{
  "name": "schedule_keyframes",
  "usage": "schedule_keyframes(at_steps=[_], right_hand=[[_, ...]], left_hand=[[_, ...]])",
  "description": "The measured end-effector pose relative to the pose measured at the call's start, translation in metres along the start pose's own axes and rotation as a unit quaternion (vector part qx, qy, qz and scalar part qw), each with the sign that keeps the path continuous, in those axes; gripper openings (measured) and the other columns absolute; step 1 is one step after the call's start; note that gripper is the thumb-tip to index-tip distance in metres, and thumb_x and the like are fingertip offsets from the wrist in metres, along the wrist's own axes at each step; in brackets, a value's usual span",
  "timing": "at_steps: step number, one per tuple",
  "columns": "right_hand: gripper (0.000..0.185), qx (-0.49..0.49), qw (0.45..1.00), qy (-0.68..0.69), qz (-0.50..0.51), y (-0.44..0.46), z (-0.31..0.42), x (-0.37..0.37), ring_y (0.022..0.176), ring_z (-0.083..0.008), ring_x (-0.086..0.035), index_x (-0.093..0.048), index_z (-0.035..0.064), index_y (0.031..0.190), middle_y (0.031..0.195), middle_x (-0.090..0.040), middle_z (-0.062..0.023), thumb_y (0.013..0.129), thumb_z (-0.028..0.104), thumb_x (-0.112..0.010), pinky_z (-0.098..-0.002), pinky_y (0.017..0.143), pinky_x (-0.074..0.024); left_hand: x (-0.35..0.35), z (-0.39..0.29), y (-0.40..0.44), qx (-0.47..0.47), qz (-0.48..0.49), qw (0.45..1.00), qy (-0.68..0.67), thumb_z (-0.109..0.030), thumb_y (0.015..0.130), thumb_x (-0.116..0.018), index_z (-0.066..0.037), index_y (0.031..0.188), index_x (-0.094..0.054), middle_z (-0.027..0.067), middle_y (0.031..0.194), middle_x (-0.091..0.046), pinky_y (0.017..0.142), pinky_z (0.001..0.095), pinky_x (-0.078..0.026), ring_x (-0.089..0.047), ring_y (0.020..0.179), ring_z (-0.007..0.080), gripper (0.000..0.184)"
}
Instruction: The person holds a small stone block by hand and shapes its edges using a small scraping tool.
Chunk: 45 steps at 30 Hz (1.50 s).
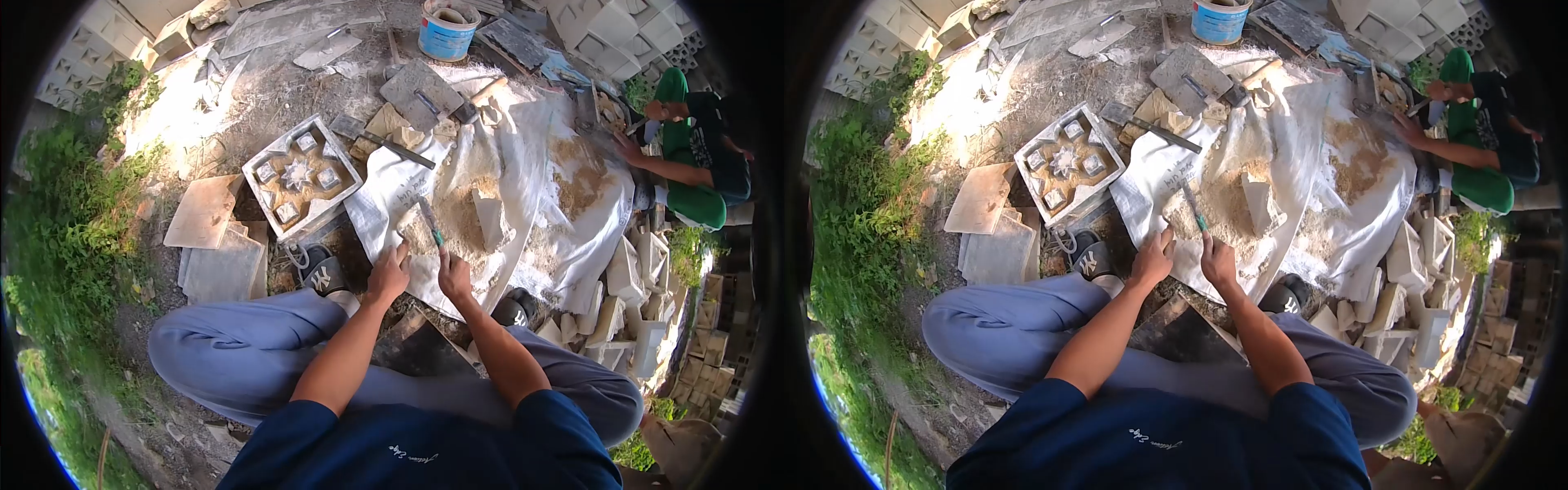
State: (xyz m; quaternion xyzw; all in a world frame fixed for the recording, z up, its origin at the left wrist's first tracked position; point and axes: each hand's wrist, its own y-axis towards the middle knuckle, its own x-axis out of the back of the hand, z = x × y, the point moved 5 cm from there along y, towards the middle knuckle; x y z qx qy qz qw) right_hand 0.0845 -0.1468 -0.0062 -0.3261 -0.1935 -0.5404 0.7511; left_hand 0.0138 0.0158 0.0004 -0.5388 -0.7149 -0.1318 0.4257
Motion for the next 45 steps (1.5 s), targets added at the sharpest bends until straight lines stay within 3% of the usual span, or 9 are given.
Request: schedule_keyframes(at_steps=[2, 9, 14, 17, 22, 25, 28, 37, 45], right_hand=[[0.051, 0.044, 0.999, -0.011, -0.029, -0.002, -0.005, -0.009, 0.077, -0.0515, -0.058, -0.061, -0.0054, 0.076, 0.073, -0.058, -0.0341, 0.101, 0.036, -0.044, -0.0552, 0.065, -0.0445], [0.062, -0.04, 0.997, -0.043, 0.052, 0.003, -0.037, -0.02, 0.069, -0.0509, -0.059, -0.062, -0.0079, 0.076, 0.072, -0.058, -0.0343, 0.1, 0.047, -0.045, -0.0551, 0.064, -0.0429], [0.065, -0.032, 0.995, 0.042, -0.083, 0.001, -0.029, 0.0, 0.071, -0.05, -0.061, -0.062, -0.0088, 0.073, 0.072, -0.058, -0.0351, 0.1, 0.048, -0.044, -0.0554, 0.066, -0.0436], [0.074, -0.14, 0.99, -0.025, 0.018, 0.016, -0.087, -0.012, 0.078, -0.0484, -0.063, -0.064, -0.0115, 0.076, 0.074, -0.061, -0.0348, 0.097, 0.057, -0.043, -0.0546, 0.075, -0.0457], [0.073, -0.121, 0.992, -0.045, -0.019, 0.02, -0.056, 0.008, 0.075, -0.0496, -0.061, -0.063, -0.0101, 0.071, 0.072, -0.061, -0.0333, 0.098, 0.055, -0.043, -0.054, 0.072, -0.0452], [0.071, -0.105, 0.989, -0.019, -0.1, 0.02, -0.05, 0.025, 0.071, -0.0483, -0.061, -0.064, -0.0079, 0.074, 0.066, -0.06, -0.0298, 0.098, 0.055, -0.042, -0.0535, 0.068, -0.0446], [0.066, -0.165, 0.975, -0.054, -0.137, 0.01, -0.075, 0.037, 0.077, -0.0502, -0.062, -0.067, -0.0061, 0.079, 0.075, -0.063, -0.0324, 0.097, 0.053, -0.045, -0.054, 0.072, -0.0468], [0.062, -0.27, 0.949, -0.064, -0.152, 0.022, -0.088, 0.074, 0.093, -0.0482, -0.063, -0.071, -0.0022, 0.093, 0.093, -0.066, -0.0302, 0.094, 0.055, -0.048, -0.053, 0.082, -0.0482], [0.058, -0.211, 0.964, -0.107, -0.125, 0.045, -0.107, 0.062, 0.089, -0.0496, -0.063, -0.07, -0.005, 0.089, 0.087, -0.064, -0.0339, 0.098, 0.046, -0.045, -0.0532, 0.081, -0.0483]], left_hand=[[-0.018, 0.011, 0.005, -0.051, -0.01, 0.998, 0.019, -0.031, 0.095, -0.054, -0.004, 0.114, -0.054, 0.0235, 0.112, -0.057, 0.086, 0.0515, -0.048, -0.057, 0.104, 0.0449, 0.033], [-0.02, 0.02, 0.013, -0.026, -0.036, 0.999, -0.021, -0.03, 0.094, -0.056, -0.002, 0.113, -0.053, 0.0261, 0.109, -0.058, 0.085, 0.0521, -0.048, -0.057, 0.102, 0.0467, 0.034], [-0.016, 0.016, 0.006, -0.004, -0.036, 0.999, -0.028, -0.029, 0.093, -0.057, -0.004, 0.114, -0.054, 0.0252, 0.107, -0.059, 0.084, 0.0521, -0.049, -0.058, 0.099, 0.0467, 0.033], [-0.022, 0.022, 0.013, -0.029, -0.033, 0.999, -0.018, -0.03, 0.093, -0.057, -0.006, 0.118, -0.055, 0.0242, 0.108, -0.06, 0.084, 0.0521, -0.049, -0.059, 0.099, 0.0457, 0.035], [-0.027, 0.024, 0.026, -0.079, -0.04, 0.996, 0.004, -0.035, 0.094, -0.056, -0.006, 0.119, -0.053, 0.0281, 0.1, -0.064, 0.082, 0.0529, -0.049, -0.061, 0.095, 0.0467, 0.039], [-0.014, 0.009, 0.019, 0.028, 0.015, 0.999, -0.014, -0.035, 0.093, -0.056, -0.005, 0.115, -0.053, 0.0281, 0.094, -0.065, 0.078, 0.0546, -0.05, -0.063, 0.089, 0.0482, 0.037], [-0.017, 0.011, 0.022, -0.011, -0.018, 1.0, 0.01, -0.035, 0.093, -0.057, -0.005, 0.111, -0.053, 0.0276, 0.091, -0.066, 0.074, 0.0549, -0.051, -0.063, 0.087, 0.0489, 0.035], [-0.026, 0.003, 0.034, -0.011, -0.02, 0.999, 0.041, -0.037, 0.09, -0.06, -0.008, 0.111, -0.054, 0.0259, 0.079, -0.067, 0.07, 0.0538, -0.051, -0.065, 0.078, 0.046, 0.036], [-0.024, -0.005, 0.042, 0.012, -0.001, 0.998, 0.061, -0.041, 0.091, -0.059, -0.009, 0.116, -0.053, 0.0244, 0.082, -0.068, 0.071, 0.0527, -0.051, -0.066, 0.078, 0.0445, 0.041]])
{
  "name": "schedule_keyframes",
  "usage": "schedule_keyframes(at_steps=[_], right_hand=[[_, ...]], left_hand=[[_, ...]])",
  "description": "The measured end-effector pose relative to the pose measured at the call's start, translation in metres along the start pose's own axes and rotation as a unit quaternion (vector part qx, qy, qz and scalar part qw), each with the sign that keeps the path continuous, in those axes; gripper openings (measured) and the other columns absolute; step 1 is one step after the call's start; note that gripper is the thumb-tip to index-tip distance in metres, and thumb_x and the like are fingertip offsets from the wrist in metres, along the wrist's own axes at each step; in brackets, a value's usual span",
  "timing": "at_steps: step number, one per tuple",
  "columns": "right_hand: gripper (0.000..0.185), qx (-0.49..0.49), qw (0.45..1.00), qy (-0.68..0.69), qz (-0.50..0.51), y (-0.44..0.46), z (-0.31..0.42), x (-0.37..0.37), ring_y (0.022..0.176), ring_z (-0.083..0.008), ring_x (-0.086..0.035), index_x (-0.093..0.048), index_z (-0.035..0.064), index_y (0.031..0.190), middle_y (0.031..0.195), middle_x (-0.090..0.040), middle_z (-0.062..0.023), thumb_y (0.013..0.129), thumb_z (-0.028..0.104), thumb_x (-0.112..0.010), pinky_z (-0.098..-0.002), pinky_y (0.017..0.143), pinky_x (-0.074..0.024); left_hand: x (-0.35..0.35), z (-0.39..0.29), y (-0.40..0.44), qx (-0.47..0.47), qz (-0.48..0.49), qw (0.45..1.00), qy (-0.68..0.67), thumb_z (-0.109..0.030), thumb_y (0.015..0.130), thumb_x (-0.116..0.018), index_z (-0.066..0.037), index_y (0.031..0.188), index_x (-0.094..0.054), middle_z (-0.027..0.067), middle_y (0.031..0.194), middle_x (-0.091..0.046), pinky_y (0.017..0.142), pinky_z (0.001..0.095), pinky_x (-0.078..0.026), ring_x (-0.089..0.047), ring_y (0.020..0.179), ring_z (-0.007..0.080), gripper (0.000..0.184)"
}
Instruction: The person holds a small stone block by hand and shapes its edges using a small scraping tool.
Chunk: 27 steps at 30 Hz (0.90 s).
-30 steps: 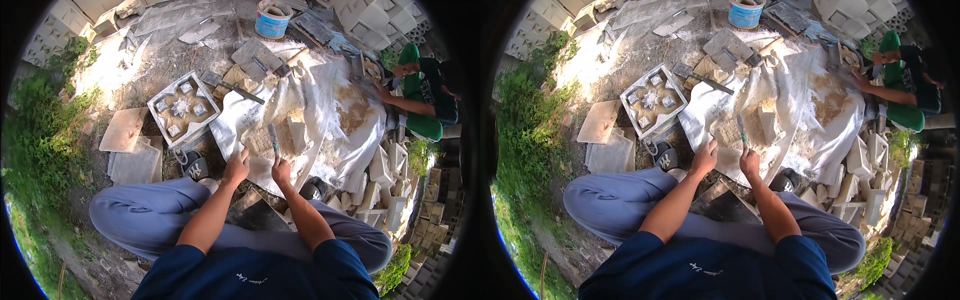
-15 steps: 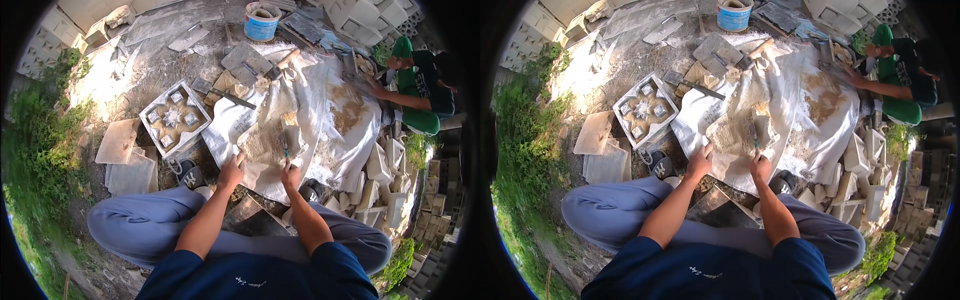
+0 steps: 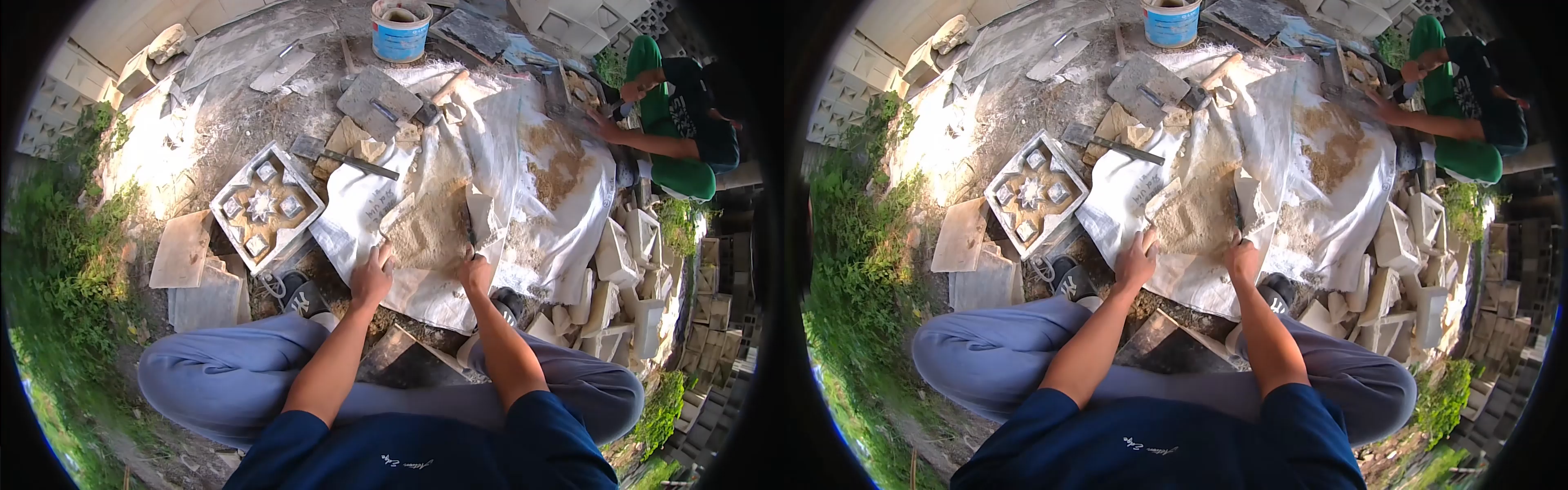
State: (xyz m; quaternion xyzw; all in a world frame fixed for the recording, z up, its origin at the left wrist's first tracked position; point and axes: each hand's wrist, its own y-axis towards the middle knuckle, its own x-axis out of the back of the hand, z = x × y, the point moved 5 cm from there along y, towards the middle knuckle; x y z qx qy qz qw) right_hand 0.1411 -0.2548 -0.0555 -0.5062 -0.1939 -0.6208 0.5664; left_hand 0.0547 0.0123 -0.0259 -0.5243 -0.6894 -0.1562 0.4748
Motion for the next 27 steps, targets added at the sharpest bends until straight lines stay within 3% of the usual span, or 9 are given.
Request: schedule_keyframes(at_steps=[5, 8, 11, 15, 20, 23, 27], right_hand=[[0.06, 0.012, 0.998, 0.034, 0.052, -0.027, 0.019, -0.013, 0.088, -0.0525, -0.061, -0.068, -0.0064, 0.086, 0.085, -0.062, -0.0362, 0.098, 0.048, -0.045, -0.0556, 0.079, -0.0463], [0.058, 0.097, 0.99, 0.016, 0.101, -0.042, 0.025, -0.03, 0.086, -0.0524, -0.06, -0.068, -0.005, 0.085, 0.082, -0.062, -0.0348, 0.097, 0.048, -0.048, -0.0551, 0.077, -0.0463], [0.062, 0.066, 0.988, 0.021, 0.14, -0.045, 0.036, -0.015, 0.089, -0.0521, -0.061, -0.07, -0.0037, 0.09, 0.088, -0.063, -0.0344, 0.096, 0.053, -0.045, -0.0551, 0.081, -0.0476], [0.061, 0.034, 0.997, 0.024, 0.071, -0.023, 0.037, -0.005, 0.087, -0.0514, -0.062, -0.07, -0.0036, 0.086, 0.085, -0.064, -0.0331, 0.097, 0.051, -0.045, -0.0544, 0.08, -0.0481], [0.065, 0.062, 0.996, 0.064, -0.016, -0.011, 0.039, -0.017, 0.08, -0.0524, -0.061, -0.067, -0.0081, 0.076, 0.075, -0.06, -0.036, 0.098, 0.05, -0.045, -0.0556, 0.072, -0.0465], [0.068, 0.104, 0.99, 0.071, 0.063, -0.01, 0.041, -0.029, 0.078, -0.0525, -0.061, -0.065, -0.0087, 0.072, 0.073, -0.059, -0.0368, 0.097, 0.052, -0.046, -0.0558, 0.071, -0.0461], [0.074, 0.131, 0.982, 0.041, 0.129, -0.037, 0.049, -0.042, 0.076, -0.0514, -0.062, -0.064, -0.01, 0.071, 0.073, -0.058, -0.0374, 0.095, 0.058, -0.046, -0.054, 0.07, -0.0465]], left_hand=[[0.001, -0.001, 0.002, -0.007, 0.0, 1.0, -0.009, -0.041, 0.091, -0.059, -0.009, 0.122, -0.052, 0.0246, 0.083, -0.068, 0.072, 0.0528, -0.051, -0.066, 0.079, 0.0449, 0.045], [0.003, -0.003, -0.002, 0.011, 0.005, 1.0, 0.004, -0.041, 0.091, -0.059, -0.009, 0.119, -0.053, 0.0255, 0.085, -0.068, 0.073, 0.0526, -0.051, -0.066, 0.081, 0.0455, 0.043], [0.001, 0.003, -0.002, -0.002, -0.014, 1.0, -0.019, -0.039, 0.091, -0.06, -0.008, 0.114, -0.055, 0.0254, 0.085, -0.068, 0.073, 0.0528, -0.051, -0.065, 0.081, 0.0458, 0.04], [0.008, 0.002, -0.008, -0.018, -0.028, 0.999, -0.024, -0.038, 0.09, -0.061, -0.007, 0.111, -0.055, 0.0254, 0.086, -0.067, 0.073, 0.0534, -0.05, -0.065, 0.083, 0.0458, 0.038], [0.01, 0.007, -0.012, -0.013, -0.038, 0.998, -0.042, -0.036, 0.09, -0.061, -0.007, 0.108, -0.054, 0.0248, 0.092, -0.066, 0.075, 0.0536, -0.05, -0.063, 0.089, 0.0462, 0.035], [0.025, 0.0, -0.019, 0.056, 0.031, 0.997, -0.045, -0.037, 0.091, -0.06, -0.008, 0.11, -0.054, 0.0243, 0.099, -0.065, 0.078, 0.0535, -0.05, -0.062, 0.092, 0.0459, 0.035], [0.02, 0.011, -0.019, 0.023, 0.015, 0.998, -0.05, -0.037, 0.091, -0.059, -0.008, 0.111, -0.054, 0.0235, 0.105, -0.063, 0.079, 0.0533, -0.05, -0.061, 0.097, 0.0448, 0.035]])
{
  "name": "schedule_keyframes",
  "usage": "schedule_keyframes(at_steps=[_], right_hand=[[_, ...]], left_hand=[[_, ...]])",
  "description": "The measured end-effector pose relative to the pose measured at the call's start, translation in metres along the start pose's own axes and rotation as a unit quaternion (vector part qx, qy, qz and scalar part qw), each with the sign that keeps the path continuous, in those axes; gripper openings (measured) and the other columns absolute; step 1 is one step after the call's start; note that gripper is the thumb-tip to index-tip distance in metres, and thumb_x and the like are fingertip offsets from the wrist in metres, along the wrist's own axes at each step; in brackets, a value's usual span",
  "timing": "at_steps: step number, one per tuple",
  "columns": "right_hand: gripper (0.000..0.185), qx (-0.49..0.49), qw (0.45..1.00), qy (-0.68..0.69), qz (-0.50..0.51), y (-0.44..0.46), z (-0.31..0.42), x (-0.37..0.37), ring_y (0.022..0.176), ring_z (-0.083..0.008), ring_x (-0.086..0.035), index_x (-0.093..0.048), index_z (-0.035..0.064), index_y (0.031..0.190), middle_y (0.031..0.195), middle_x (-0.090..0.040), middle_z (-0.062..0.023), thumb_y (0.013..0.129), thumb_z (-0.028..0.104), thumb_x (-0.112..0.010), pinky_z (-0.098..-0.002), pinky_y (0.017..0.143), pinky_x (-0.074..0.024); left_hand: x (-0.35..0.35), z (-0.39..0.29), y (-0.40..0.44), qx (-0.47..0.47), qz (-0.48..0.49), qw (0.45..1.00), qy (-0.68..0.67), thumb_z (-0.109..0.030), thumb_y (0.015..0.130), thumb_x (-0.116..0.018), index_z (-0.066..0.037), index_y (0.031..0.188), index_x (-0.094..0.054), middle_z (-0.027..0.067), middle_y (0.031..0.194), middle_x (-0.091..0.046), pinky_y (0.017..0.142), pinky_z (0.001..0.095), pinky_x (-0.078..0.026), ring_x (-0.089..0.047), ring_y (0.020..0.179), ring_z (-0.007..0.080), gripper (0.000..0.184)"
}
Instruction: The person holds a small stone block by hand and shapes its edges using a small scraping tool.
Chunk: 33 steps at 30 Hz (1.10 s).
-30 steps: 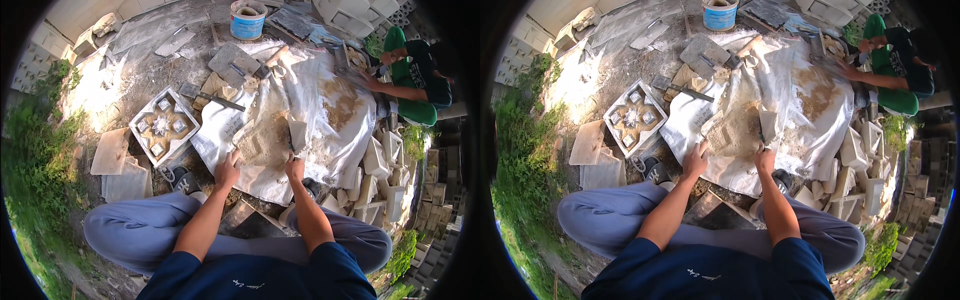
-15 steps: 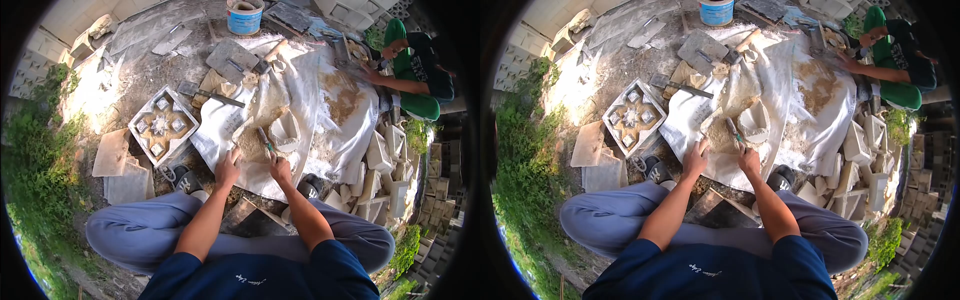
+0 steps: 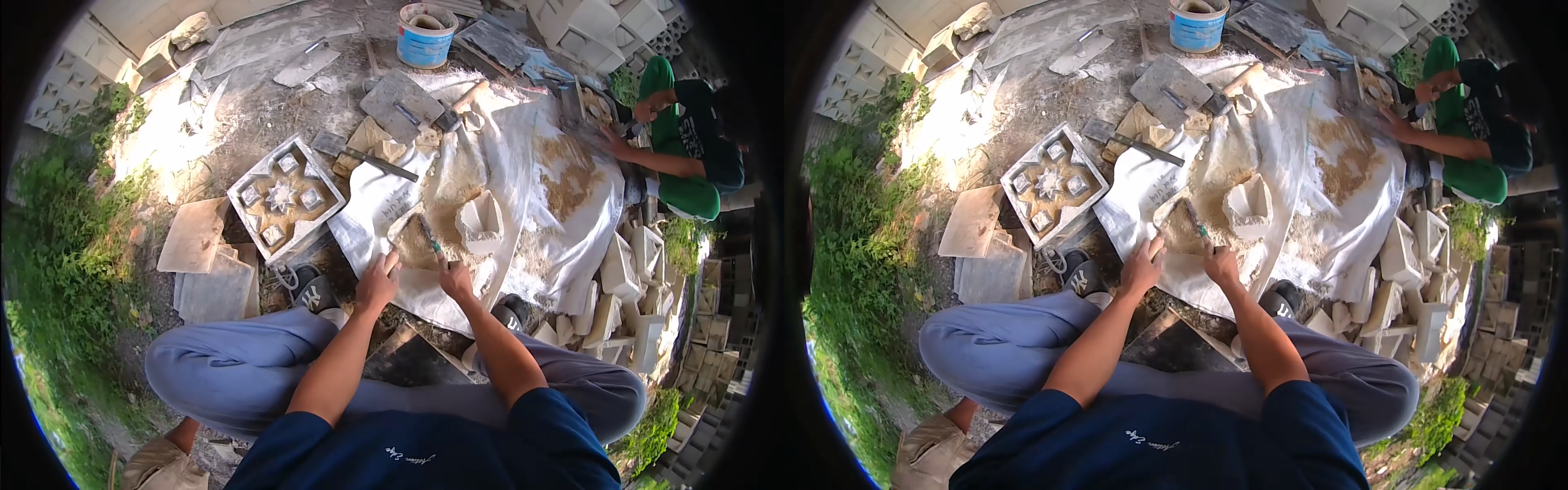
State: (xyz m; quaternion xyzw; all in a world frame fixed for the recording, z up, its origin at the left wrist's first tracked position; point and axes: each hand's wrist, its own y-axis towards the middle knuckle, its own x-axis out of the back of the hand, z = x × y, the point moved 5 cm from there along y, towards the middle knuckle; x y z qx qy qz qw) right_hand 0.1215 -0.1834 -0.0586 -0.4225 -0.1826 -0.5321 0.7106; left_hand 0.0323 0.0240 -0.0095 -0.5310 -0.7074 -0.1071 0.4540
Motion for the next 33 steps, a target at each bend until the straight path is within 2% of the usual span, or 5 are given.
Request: schedule_keyframes(at_steps=[6, 7, 10, 22, 33], right_hand=[[0.075, 0.029, 0.999, 0.022, -0.004, -0.017, 0.012, 0.004, 0.06, -0.047, -0.057, -0.06, -0.0108, 0.067, 0.065, -0.054, -0.0351, 0.096, 0.057, -0.046, -0.0538, 0.062, -0.0427], [0.074, 0.043, 0.998, 0.046, -0.026, -0.017, 0.016, 0.006, 0.051, -0.0381, -0.049, -0.055, -0.0109, 0.066, 0.058, -0.05, -0.0309, 0.097, 0.056, -0.045, -0.0514, 0.056, -0.0387], [0.071, 0.036, 0.996, 0.074, -0.039, -0.027, 0.032, 0.02, 0.06, -0.0507, -0.054, -0.056, -0.0094, 0.064, 0.063, -0.051, -0.0346, 0.098, 0.052, -0.045, -0.0531, 0.059, -0.0411], [0.072, -0.021, 0.998, 0.054, 0.015, -0.039, 0.021, 0.0, 0.075, -0.0508, -0.063, -0.066, -0.0079, 0.074, 0.072, -0.059, -0.0358, 0.097, 0.056, -0.043, -0.0545, 0.069, -0.0466], [0.064, 0.03, 0.998, 0.06, 0.019, -0.041, 0.022, -0.009, 0.061, -0.0472, -0.056, -0.06, -0.0072, 0.069, 0.065, -0.055, -0.033, 0.099, 0.048, -0.047, -0.0526, 0.061, -0.0423]], left_hand=[[-0.002, 0.009, -0.007, -0.027, -0.019, 0.999, -0.016, -0.037, 0.092, -0.058, -0.008, 0.111, -0.054, 0.0203, 0.108, -0.064, 0.081, 0.0525, -0.05, -0.062, 0.098, 0.0432, 0.035], [-0.004, 0.011, -0.006, -0.025, -0.032, 0.999, -0.009, -0.038, 0.092, -0.058, -0.008, 0.112, -0.054, 0.0198, 0.109, -0.063, 0.081, 0.0523, -0.05, -0.062, 0.099, 0.0432, 0.036], [0.0, 0.009, -0.012, 0.005, -0.03, 1.0, -0.004, -0.039, 0.092, -0.057, -0.008, 0.112, -0.054, 0.0194, 0.111, -0.063, 0.082, 0.0519, -0.051, -0.061, 0.101, 0.043, 0.037], [-0.002, 0.012, -0.019, -0.034, -0.039, 0.999, -0.002, -0.036, 0.093, -0.057, -0.007, 0.114, -0.054, 0.0207, 0.11, -0.062, 0.082, 0.0514, -0.051, -0.061, 0.1, 0.0436, 0.036], [-0.012, 0.021, -0.014, -0.026, -0.025, 0.999, 0.0, -0.035, 0.093, -0.058, -0.008, 0.114, -0.052, 0.0257, 0.109, -0.063, 0.079, 0.0555, -0.049, -0.06, 0.096, 0.0499, 0.035]])
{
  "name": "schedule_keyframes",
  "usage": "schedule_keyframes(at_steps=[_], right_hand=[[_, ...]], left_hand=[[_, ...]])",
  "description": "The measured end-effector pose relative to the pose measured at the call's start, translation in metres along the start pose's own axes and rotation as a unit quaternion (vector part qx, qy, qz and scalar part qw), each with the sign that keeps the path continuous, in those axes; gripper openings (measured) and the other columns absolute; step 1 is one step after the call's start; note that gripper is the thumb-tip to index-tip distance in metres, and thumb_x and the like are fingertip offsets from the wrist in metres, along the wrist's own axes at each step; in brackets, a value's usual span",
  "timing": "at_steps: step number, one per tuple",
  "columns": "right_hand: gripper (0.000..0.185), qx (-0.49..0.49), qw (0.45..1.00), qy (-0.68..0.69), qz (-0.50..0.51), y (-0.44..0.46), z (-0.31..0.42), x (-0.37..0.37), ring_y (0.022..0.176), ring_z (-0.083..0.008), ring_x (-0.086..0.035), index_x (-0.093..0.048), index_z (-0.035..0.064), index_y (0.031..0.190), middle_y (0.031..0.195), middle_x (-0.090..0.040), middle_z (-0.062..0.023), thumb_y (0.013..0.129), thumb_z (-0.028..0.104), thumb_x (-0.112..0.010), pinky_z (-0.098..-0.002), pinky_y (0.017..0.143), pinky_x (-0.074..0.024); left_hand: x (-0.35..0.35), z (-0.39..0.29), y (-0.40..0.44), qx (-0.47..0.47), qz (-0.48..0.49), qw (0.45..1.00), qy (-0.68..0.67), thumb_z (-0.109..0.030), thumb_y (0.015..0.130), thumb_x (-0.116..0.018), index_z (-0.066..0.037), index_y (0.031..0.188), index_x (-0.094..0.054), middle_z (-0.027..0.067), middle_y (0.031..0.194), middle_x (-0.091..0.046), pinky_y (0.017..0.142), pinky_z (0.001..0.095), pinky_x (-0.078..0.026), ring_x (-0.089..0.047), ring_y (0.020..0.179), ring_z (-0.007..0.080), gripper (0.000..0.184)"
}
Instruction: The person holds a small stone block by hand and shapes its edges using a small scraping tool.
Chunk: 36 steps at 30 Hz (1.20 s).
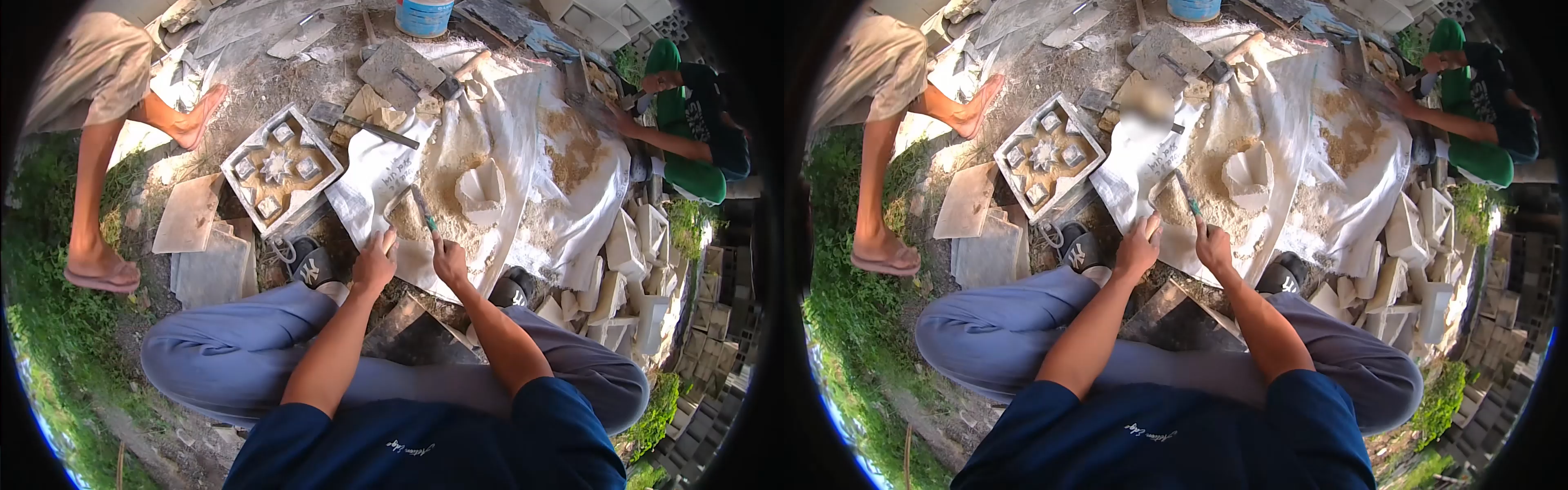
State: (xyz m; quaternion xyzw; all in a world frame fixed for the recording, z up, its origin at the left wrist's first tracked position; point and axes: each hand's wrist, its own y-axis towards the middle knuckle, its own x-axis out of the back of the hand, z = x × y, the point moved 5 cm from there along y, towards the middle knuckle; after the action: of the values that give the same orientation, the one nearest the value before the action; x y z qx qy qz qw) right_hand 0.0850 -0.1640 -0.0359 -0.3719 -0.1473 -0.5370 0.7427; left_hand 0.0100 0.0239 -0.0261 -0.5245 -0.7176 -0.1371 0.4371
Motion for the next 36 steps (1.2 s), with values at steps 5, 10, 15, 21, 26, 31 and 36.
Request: schedule_keyframes(at_steps=[5, 10, 15, 21, 26, 31, 36], right_hand=[[0.062, 0.065, 0.994, 0.055, -0.068, -0.006, -0.004, -0.007, 0.061, -0.0461, -0.058, -0.06, -0.0064, 0.075, 0.067, -0.056, -0.0328, 0.1, 0.047, -0.043, -0.0539, 0.061, -0.041], [0.069, -0.033, 0.998, -0.046, -0.019, 0.005, -0.029, -0.011, 0.063, -0.0465, -0.059, -0.061, -0.0088, 0.069, 0.067, -0.056, -0.0341, 0.1, 0.051, -0.043, -0.0536, 0.062, -0.0424], [0.065, 0.022, 0.992, 0.066, -0.104, -0.009, -0.01, 0.009, 0.062, -0.0498, -0.059, -0.058, -0.0093, 0.065, 0.065, -0.056, -0.0342, 0.1, 0.044, -0.047, -0.0532, 0.058, -0.0435], [0.068, -0.047, 0.997, -0.052, -0.025, -0.001, -0.05, 0.002, 0.061, -0.0477, -0.058, -0.061, -0.0083, 0.066, 0.062, -0.056, -0.0318, 0.099, 0.049, -0.045, -0.0547, 0.062, -0.0423], [0.065, -0.006, 0.993, 0.027, -0.118, -0.015, -0.026, 0.032, 0.054, -0.0425, -0.051, -0.055, -0.0081, 0.065, 0.057, -0.049, -0.0286, 0.101, 0.046, -0.044, -0.0524, 0.056, -0.0385], [0.072, -0.108, 0.991, -0.056, -0.062, -0.009, -0.082, 0.02, 0.074, -0.0501, -0.061, -0.061, -0.0096, 0.069, 0.07, -0.059, -0.0354, 0.1, 0.052, -0.041, -0.0564, 0.071, -0.0442], [0.073, -0.075, 0.995, -0.021, -0.07, 0.0, -0.047, 0.043, 0.063, -0.0475, -0.057, -0.057, -0.0088, 0.066, 0.064, -0.055, -0.0324, 0.099, 0.054, -0.04, -0.0537, 0.064, -0.0418]], left_hand=[[0.009, -0.009, -0.005, 0.062, 0.07, 0.996, 0.005, -0.036, 0.093, -0.056, -0.009, 0.116, -0.05, 0.027, 0.114, -0.061, 0.079, 0.0556, -0.05, -0.06, 0.096, 0.0504, 0.036], [0.008, -0.011, 0.002, 0.05, 0.065, 0.996, 0.023, -0.036, 0.093, -0.056, -0.009, 0.116, -0.05, 0.0263, 0.11, -0.062, 0.079, 0.0553, -0.05, -0.061, 0.094, 0.0499, 0.036], [0.004, -0.008, -0.003, 0.068, 0.08, 0.994, 0.006, -0.034, 0.092, -0.057, -0.009, 0.115, -0.05, 0.0258, 0.108, -0.063, 0.08, 0.0547, -0.051, -0.062, 0.094, 0.0489, 0.035], [0.004, -0.011, -0.002, 0.054, 0.089, 0.994, 0.02, -0.036, 0.093, -0.057, -0.015, 0.132, -0.049, 0.0249, 0.114, -0.061, 0.083, 0.0531, -0.051, -0.06, 0.1, 0.0472, 0.045], [0.007, -0.011, -0.003, 0.031, 0.055, 0.998, 0.006, -0.031, 0.093, -0.055, -0.004, 0.131, -0.048, 0.0256, 0.123, -0.057, 0.089, 0.0519, -0.049, -0.058, 0.106, 0.0472, 0.047], [-0.011, 0.002, 0.001, 0.018, 0.052, 0.998, 0.021, -0.029, 0.092, -0.056, -0.006, 0.13, -0.049, 0.0253, 0.119, -0.058, 0.087, 0.0521, -0.049, -0.057, 0.107, 0.0463, 0.045], [0.002, -0.009, -0.001, -0.014, 0.035, 0.999, 0.015, -0.029, 0.093, -0.056, -0.012, 0.13, -0.051, 0.0245, 0.112, -0.059, 0.085, 0.0527, -0.049, -0.057, 0.103, 0.0459, 0.041]])
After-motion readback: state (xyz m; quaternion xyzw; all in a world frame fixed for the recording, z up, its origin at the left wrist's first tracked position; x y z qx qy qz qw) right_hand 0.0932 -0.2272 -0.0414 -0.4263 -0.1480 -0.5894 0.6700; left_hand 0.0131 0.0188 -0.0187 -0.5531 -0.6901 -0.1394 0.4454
